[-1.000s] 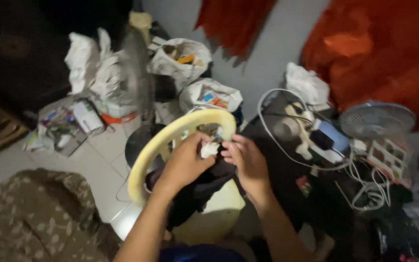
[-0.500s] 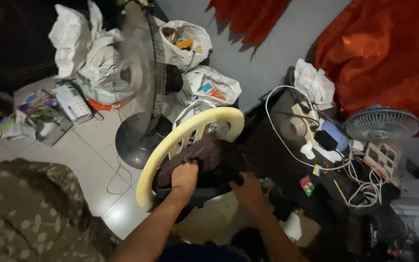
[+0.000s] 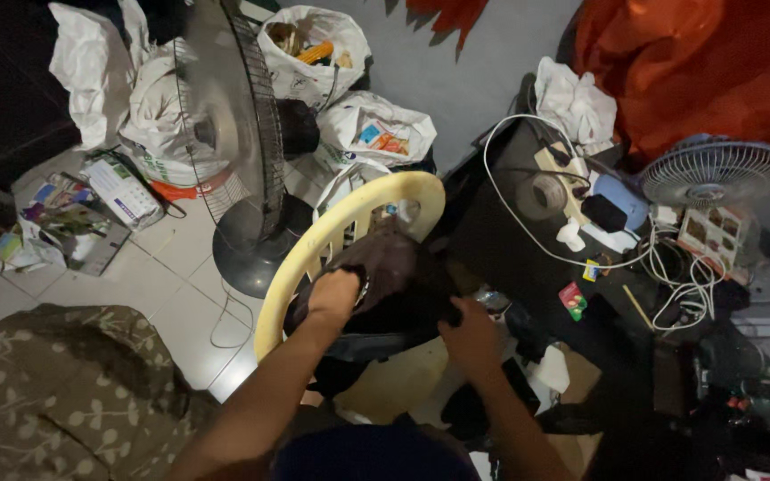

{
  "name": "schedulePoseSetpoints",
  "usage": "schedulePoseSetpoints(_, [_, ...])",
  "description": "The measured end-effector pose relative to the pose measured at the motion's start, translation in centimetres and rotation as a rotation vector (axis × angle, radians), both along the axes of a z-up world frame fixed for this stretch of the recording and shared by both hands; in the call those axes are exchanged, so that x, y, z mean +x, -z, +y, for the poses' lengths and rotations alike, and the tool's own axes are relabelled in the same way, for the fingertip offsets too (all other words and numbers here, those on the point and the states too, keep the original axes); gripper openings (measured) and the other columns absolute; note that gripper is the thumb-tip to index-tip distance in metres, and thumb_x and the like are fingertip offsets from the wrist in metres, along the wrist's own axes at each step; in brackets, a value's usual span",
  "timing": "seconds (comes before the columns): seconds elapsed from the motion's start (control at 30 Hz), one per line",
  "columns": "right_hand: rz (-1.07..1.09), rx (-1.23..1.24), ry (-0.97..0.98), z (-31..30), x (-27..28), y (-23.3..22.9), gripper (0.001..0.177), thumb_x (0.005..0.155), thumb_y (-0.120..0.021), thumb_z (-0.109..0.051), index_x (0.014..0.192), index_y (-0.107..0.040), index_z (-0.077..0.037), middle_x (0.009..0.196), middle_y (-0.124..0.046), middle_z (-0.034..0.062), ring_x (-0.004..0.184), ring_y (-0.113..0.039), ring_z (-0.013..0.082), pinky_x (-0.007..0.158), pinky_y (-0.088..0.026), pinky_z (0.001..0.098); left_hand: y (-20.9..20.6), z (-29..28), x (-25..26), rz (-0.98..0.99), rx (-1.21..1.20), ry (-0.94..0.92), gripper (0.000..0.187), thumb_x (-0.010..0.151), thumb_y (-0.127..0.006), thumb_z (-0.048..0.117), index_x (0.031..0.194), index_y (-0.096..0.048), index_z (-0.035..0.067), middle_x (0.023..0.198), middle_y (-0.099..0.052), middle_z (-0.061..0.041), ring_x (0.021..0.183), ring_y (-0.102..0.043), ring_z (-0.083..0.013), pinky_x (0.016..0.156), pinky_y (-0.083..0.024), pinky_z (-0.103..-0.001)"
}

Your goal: The person packs a backpack with daily essentials, including a camera, power bank, and multiple charging cables. They repeatedly pick up items from a cluttered desk, coil the cables, and place them into the bag.

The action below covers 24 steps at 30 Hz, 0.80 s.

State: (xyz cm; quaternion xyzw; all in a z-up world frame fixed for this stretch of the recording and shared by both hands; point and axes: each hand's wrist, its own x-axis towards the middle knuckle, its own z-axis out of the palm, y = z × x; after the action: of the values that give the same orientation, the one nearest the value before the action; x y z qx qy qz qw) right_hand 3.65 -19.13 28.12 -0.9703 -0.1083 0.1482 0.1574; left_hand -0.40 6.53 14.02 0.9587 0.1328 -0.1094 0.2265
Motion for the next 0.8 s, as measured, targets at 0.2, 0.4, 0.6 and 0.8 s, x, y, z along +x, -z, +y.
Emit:
schedulePoseSetpoints(0.2, [0.000, 0.027, -0.015, -0.6, -0.3, 0.4, 0.059, 0.083, -0.076, -0.028, 0.136, -0.061, -0.007, 0.146, -0.055, 0.0168, 0.131, -0.055, 0.0338, 0.111, -0.043, 0.0431, -3.2, 0.7, -1.4, 0.044, -0.074, -0.041, 0.020, 0.092, -0.059, 0.008, 0.100, -0.077, 0.006, 0.107, -0.073, -0.023, 0.102, -0.071, -0.0391, 0.091, -0.056, -0.049])
schedulePoseSetpoints(0.4, [0.122, 0.210, 0.078, -0.4, -2.2, 2.7, 0.059, 0.090, -0.068, -0.025, 0.144, -0.052, -0.008, 0.153, -0.048, 0.0142, 0.129, -0.058, 0.0305, 0.108, -0.046, 0.0418, -10.0, -0.1, -4.4, -0.091, -0.314, -0.097, 0.037, 0.090, -0.068, 0.027, 0.123, -0.070, 0.011, 0.115, -0.071, -0.020, 0.107, -0.068, -0.0395, 0.095, -0.053, -0.047])
schedulePoseSetpoints(0.6, [-0.349, 0.689, -0.168, 0.3, -3.9, 4.2, 0.060, 0.098, -0.071, -0.019, 0.149, -0.047, 0.000, 0.148, -0.052, 0.0181, 0.113, -0.064, 0.0295, 0.095, -0.056, 0.0383, -11.8, -3.6, -8.2, -0.169, -0.705, 0.095, 0.063, 0.084, -0.076, 0.045, 0.132, -0.062, 0.008, 0.123, -0.072, -0.018, 0.116, -0.069, -0.0331, 0.096, -0.052, -0.044])
schedulePoseSetpoints(0.8, [0.283, 0.531, 0.090, -3.9, -5.7, -2.3, 0.050, 0.101, -0.060, -0.013, 0.147, -0.045, -0.002, 0.159, -0.036, 0.0149, 0.123, -0.058, 0.0218, 0.096, -0.055, 0.0348, -6.6, -3.7, -9.1, 0.099, -0.071, 0.105, 0.049, 0.085, -0.072, 0.045, 0.125, -0.070, 0.016, 0.126, -0.070, -0.012, 0.122, -0.066, -0.0292, 0.104, -0.053, -0.039])
